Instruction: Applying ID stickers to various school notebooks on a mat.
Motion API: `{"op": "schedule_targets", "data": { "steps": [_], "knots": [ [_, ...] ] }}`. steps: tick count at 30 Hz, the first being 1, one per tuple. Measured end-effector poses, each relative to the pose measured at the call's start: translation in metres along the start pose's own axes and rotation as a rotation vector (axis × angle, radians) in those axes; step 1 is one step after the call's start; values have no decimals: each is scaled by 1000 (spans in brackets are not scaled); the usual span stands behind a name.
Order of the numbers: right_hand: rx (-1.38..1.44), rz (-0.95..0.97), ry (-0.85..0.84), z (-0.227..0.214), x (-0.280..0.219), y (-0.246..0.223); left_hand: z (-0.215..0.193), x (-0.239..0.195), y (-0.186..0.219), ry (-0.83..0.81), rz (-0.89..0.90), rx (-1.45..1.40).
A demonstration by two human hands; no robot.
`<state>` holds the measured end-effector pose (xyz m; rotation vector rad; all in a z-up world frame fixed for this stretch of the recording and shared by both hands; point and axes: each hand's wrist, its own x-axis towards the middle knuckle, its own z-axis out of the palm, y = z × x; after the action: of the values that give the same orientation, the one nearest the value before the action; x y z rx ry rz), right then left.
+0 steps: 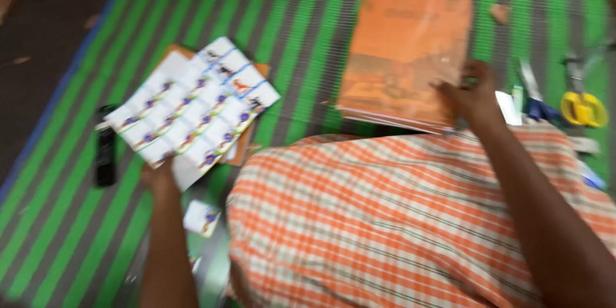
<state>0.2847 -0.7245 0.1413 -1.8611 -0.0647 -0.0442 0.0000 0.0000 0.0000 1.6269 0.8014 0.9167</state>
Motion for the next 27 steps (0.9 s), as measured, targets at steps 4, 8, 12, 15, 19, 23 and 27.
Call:
{"op": "schedule_targets", "data": {
  "steps": [4, 8, 12, 15, 19, 23, 27],
  "knots": [
    [-39, -31, -33, 3, 10, 13, -5, -16, 34, 104, -13, 245],
    [-66, 6, -5, -5, -5, -18, 9, -44, 78, 124, 162, 556],
    [-53, 35, -27, -1, -4, -21, 5, -42, 85, 129, 220, 489],
    [-53, 23, -7, 0, -2, -13, 7, -49, 112, 127, 273, 669],
    [-83, 1, 38, 1, 12, 22, 11, -45, 146, 213, 410, 847],
    [-200, -36, 55, -6, 10, 11, 44, -58, 248, 89, 607, 751],
    [-482, -218, 100, -11, 16, 10, 77, -87, 376, -136, 812, 794]
  ]
}}
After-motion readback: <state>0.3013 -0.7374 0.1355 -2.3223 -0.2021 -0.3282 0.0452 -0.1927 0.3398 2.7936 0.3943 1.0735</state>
